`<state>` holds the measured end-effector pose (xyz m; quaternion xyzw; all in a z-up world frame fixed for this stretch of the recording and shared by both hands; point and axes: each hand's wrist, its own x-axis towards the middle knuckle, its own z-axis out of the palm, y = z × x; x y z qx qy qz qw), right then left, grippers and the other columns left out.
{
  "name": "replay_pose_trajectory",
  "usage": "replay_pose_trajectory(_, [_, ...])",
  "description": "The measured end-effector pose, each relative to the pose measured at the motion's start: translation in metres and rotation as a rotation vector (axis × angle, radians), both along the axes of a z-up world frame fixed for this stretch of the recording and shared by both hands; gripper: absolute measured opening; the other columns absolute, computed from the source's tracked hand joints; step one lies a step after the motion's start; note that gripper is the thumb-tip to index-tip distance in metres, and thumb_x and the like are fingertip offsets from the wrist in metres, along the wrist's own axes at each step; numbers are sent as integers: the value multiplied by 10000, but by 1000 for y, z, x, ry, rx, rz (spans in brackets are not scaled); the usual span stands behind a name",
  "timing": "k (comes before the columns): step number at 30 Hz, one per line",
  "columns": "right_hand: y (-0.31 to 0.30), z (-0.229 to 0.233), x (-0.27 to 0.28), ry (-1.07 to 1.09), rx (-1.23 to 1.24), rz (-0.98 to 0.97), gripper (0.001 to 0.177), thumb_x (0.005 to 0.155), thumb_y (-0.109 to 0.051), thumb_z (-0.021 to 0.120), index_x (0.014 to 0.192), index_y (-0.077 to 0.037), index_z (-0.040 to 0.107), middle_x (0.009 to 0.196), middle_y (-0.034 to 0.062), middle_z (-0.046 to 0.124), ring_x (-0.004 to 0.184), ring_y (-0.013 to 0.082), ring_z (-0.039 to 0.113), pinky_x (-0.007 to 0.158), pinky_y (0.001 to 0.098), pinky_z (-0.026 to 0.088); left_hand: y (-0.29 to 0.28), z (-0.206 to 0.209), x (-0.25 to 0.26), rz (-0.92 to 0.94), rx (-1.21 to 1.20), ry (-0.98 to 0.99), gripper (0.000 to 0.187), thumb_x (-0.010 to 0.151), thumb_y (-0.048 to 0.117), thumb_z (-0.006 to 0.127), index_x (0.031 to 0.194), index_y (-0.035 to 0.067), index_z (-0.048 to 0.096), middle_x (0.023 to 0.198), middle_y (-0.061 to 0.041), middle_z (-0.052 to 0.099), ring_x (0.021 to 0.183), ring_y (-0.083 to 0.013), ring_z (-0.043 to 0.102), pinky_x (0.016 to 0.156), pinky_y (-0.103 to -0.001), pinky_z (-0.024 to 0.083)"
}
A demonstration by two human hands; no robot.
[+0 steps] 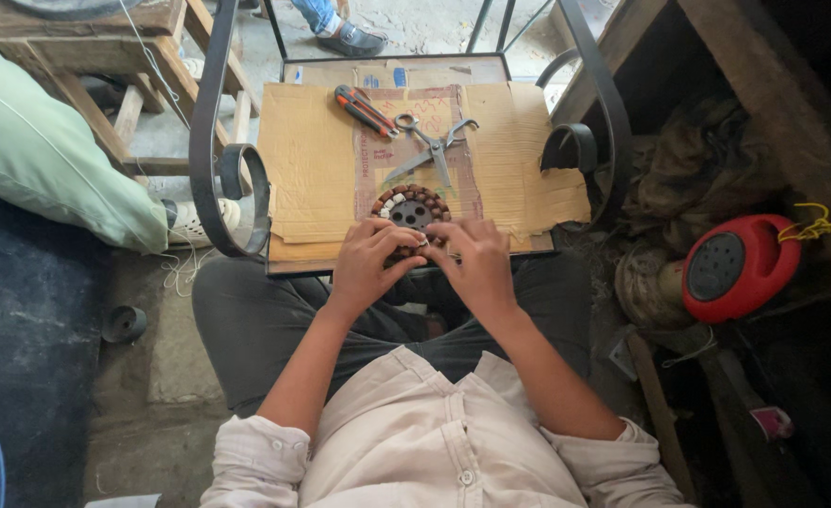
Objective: The person sits on the floor and winds white wire around a circular wooden bobbin with multiple slots. They use their hands to guide the wire and a pair of pliers to cut the wire after winding.
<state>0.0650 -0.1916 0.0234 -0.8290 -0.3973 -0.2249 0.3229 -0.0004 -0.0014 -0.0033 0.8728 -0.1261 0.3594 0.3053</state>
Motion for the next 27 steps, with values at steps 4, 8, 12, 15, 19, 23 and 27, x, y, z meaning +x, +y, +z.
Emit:
replay_pose_trajectory(4, [3,2,14,102,20,-11,140,955,-224,724,1067,-150,764,968,45,676,983,270,616,871,447,429,0,0,0,16,-10,7,286,810,333,831,1026,179,724,1049,78,736,1030,-199,625,918,-399,475])
replay_pose_trajectory(8, [16,6,35,58,-73,66,117,894,-262,760,977,-181,775,920,29,667,969,272,620,847,438,440,-2,-1,-1,30,5,-19,261,799,334,834,987,181,738,1013,69,736,1035,-196,630,909,-401,474])
replay_pose_trajectory(12, [29,14,51,-5,-184,112,165,793,-292,799,918,-184,788,859,15,660,925,279,620,824,446,450,-2,-2,-2,51,-19,-4,252,782,336,845,947,181,735,996,57,729,1042,-203,639,910,-401,485])
replay_pose_trajectory(15, [33,17,57,-26,-263,126,119,756,-298,814,826,-204,787,852,2,671,922,271,637,824,455,453,0,-2,-2,31,-17,-23,270,791,332,851,968,166,731,1002,44,717,1049,-206,645,921,-407,491])
replay_pose_trajectory(19, [33,14,60,81,-259,167,116,821,-262,790,864,-156,771,868,25,665,919,272,648,809,448,455,0,-3,-2,43,-15,-13,251,788,336,848,951,178,742,1000,72,730,1035,-187,649,900,-399,487])
replay_pose_trajectory(23, [31,12,60,207,-228,174,123,873,-233,766,878,-111,757,860,55,662,891,287,640,824,445,461,-1,-1,-3,29,-1,-22,256,801,356,840,954,181,734,1014,103,738,1042,-164,646,912,-390,490])
replay_pose_trajectory(27, [28,13,60,204,-158,248,129,880,-232,758,917,-108,759,886,70,661,915,306,628,828,435,466,-1,-1,-3,34,23,-34,265,807,362,836,959,174,730,1024,106,736,1057,-164,641,918,-397,486])
